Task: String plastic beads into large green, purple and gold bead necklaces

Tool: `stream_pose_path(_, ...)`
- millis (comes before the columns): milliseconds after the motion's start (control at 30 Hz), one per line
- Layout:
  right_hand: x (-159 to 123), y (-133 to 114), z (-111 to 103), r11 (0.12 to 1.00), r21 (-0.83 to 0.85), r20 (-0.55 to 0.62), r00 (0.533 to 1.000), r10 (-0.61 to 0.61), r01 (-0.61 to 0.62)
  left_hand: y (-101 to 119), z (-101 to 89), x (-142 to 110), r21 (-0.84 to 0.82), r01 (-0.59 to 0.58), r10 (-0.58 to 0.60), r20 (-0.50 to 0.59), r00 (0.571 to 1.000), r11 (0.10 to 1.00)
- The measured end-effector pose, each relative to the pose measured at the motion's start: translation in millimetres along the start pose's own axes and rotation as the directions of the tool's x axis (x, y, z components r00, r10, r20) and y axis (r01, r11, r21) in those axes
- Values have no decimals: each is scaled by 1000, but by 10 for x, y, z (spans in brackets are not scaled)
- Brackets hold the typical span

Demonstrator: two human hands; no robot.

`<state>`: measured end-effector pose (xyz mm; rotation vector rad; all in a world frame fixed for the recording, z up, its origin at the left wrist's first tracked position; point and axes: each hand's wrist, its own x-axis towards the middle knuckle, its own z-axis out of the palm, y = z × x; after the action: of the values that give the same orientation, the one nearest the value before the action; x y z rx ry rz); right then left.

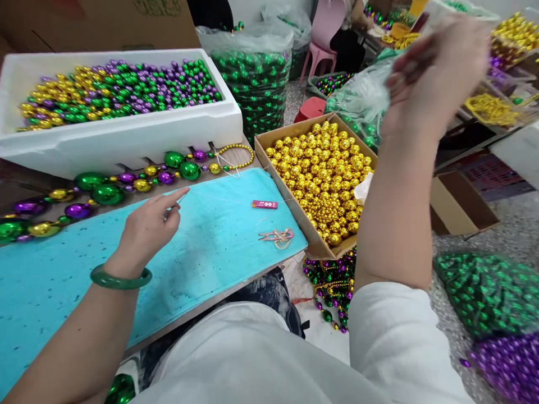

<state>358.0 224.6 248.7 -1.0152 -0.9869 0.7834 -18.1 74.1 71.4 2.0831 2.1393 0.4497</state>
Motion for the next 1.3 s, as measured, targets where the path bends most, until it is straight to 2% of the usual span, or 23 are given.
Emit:
stream_pose_path(33,-33,108,103,998,-6,1,998,-60,60,22,-3,24,4,-1,1,-16,1000,1000)
stream_pose_path(67,-71,228,218,997,-38,37,997,-71,73,47,7,44,8,-6,6,-14,1000,1000)
stream_pose_path(167,-175,610,580,982,-181,201,975,89,-53,122,108,78,43,-23,19,90,996,999)
stream_pose_path(300,-287,1000,983,957,-256,312,925,216,-137,152,305,64,169,-91,37,294,955,981)
stream_pose_path(433,-457,1116,1225,943,-290,410,870,274,-160,100,413,50,245,-188,89,364,927,951)
stream_pose_path(533,-635,1078,1322,938,-329,499,824,268,-106,81,418,64,281,-218,89,408,909,935)
stream_pose_path(633,-767,1077,1334,890,-455,619,725,301,19,98,409,76,271,-240,96,456,885,932)
stream_pose_path(700,-730,1146,1245,826,-536,701,636,321,174,104,420,80,255,-249,104,474,875,934)
stream_pose_path(733,-658,1193,1155,775,-574,723,608,329,264,100,432,81,250,-257,111,478,871,933)
stream_pose_path(767,-556,1240,1030,710,-614,723,605,332,344,91,449,81,248,-267,120,482,868,931)
stream_pose_path(800,-432,1280,874,631,-661,702,631,330,405,78,469,80,246,-279,132,484,865,928)
stream_pose_path(833,-302,1312,693,540,-719,659,677,329,437,60,490,77,245,-293,145,484,863,924)
stream_pose_path(900,-77,1352,295,376,-816,558,766,319,439,20,534,65,241,-316,175,469,866,917)
stream_pose_path(933,-7,1367,99,305,-850,517,789,332,429,1,553,56,238,-325,191,453,871,915)
stream_pose_path(1000,15,1408,-240,206,-892,452,799,397,402,-29,585,39,238,-345,229,405,885,908)
stream_pose_path(1067,-100,1485,-475,137,-917,393,785,478,376,-38,604,25,261,-366,260,365,894,893)
stream_pose_path(1133,-279,1606,-597,72,-919,366,771,522,387,-23,609,19,300,-372,261,351,899,879)
stream_pose_path(1200,-445,1758,-620,35,-904,379,762,525,426,8,600,21,322,-351,231,357,905,879)
stream_pose_path(1300,-587,1993,-536,59,-882,431,748,505,468,61,556,31,327,-328,206,356,911,886)
